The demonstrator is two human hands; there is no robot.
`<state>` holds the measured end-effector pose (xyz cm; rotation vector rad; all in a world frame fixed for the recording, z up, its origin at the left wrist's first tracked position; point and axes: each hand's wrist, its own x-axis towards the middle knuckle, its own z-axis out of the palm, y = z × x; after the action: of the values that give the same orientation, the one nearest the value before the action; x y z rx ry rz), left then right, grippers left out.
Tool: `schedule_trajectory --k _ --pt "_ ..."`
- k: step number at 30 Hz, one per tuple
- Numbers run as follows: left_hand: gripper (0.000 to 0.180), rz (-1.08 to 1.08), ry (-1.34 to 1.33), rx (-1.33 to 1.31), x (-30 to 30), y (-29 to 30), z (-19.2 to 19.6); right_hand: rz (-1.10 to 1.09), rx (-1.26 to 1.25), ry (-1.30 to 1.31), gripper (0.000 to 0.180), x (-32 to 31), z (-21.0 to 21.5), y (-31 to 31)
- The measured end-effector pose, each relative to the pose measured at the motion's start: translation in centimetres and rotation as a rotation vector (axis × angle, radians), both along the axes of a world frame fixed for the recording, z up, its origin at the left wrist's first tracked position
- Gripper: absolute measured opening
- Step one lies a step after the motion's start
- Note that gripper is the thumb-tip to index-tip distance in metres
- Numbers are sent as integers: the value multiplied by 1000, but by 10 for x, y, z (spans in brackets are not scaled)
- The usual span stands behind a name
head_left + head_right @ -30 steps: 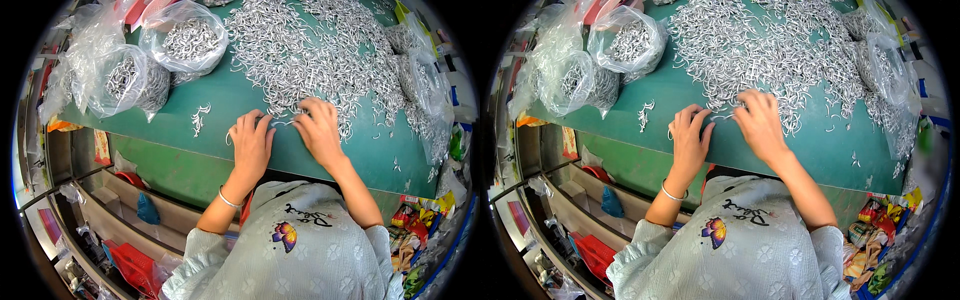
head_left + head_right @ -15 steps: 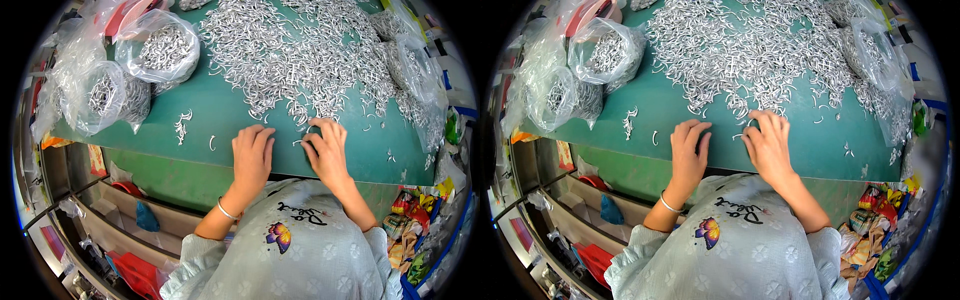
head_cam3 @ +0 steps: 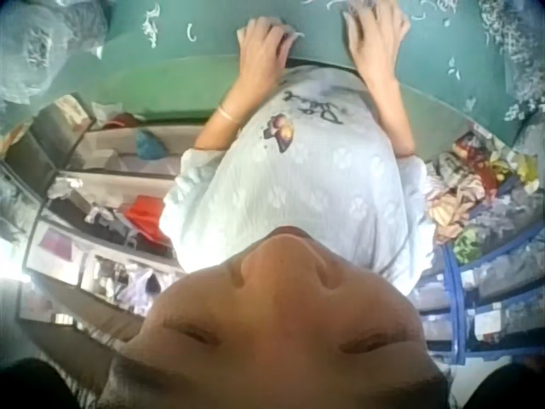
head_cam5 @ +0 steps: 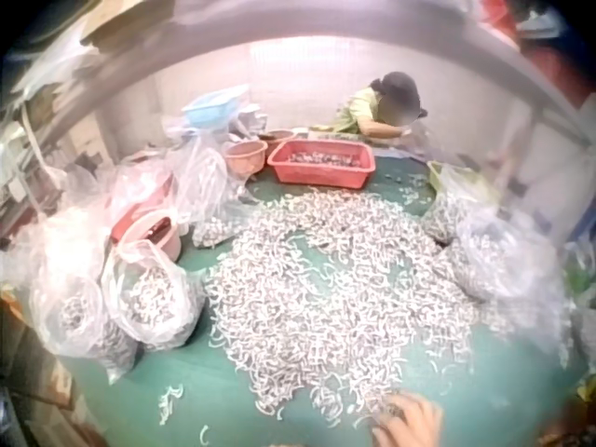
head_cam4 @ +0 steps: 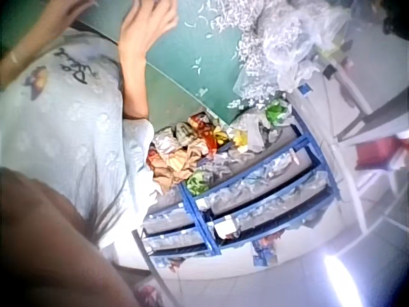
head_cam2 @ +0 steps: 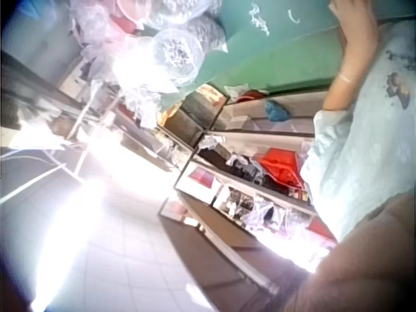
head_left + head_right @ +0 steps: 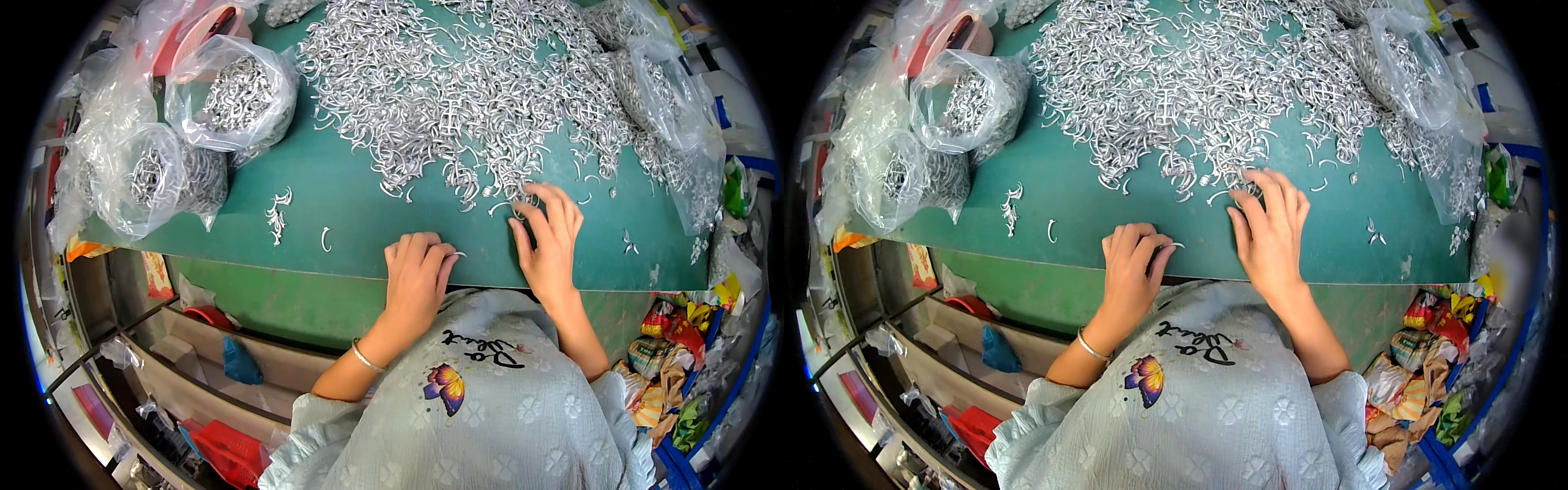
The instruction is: The person sorts small crescent-shaped metal parts on a table by hand and places them into plastic bags.
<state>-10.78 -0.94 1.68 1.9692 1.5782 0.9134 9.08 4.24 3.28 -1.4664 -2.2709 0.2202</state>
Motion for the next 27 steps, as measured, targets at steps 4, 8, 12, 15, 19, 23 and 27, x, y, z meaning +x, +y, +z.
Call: schedule_trajectory --k 4,8,12,15,19,23,27 --pt "20 41 14 25 8 -1 0 164 -53 105 30 -24 7 15" --pt "19 60 -1 9 3 -3 -3 170 -6 44 20 3 -15 16" --pt "19 76 -27 32 4 -5 -1 3 66 20 14 51 -11 17" --pt "19 72 -32 14 7 -4 1 -146 112 55 17 55 0 18" --pt "18 73 -4 16 16 2 -1 3 104 29 27 8 4 15" --pt "18 138 16 7 14 1 1 55 42 40 26 -1 -10 9" --pt "19 192 25 12 9 1 -2 59 -1 108 30 -7 2 8"
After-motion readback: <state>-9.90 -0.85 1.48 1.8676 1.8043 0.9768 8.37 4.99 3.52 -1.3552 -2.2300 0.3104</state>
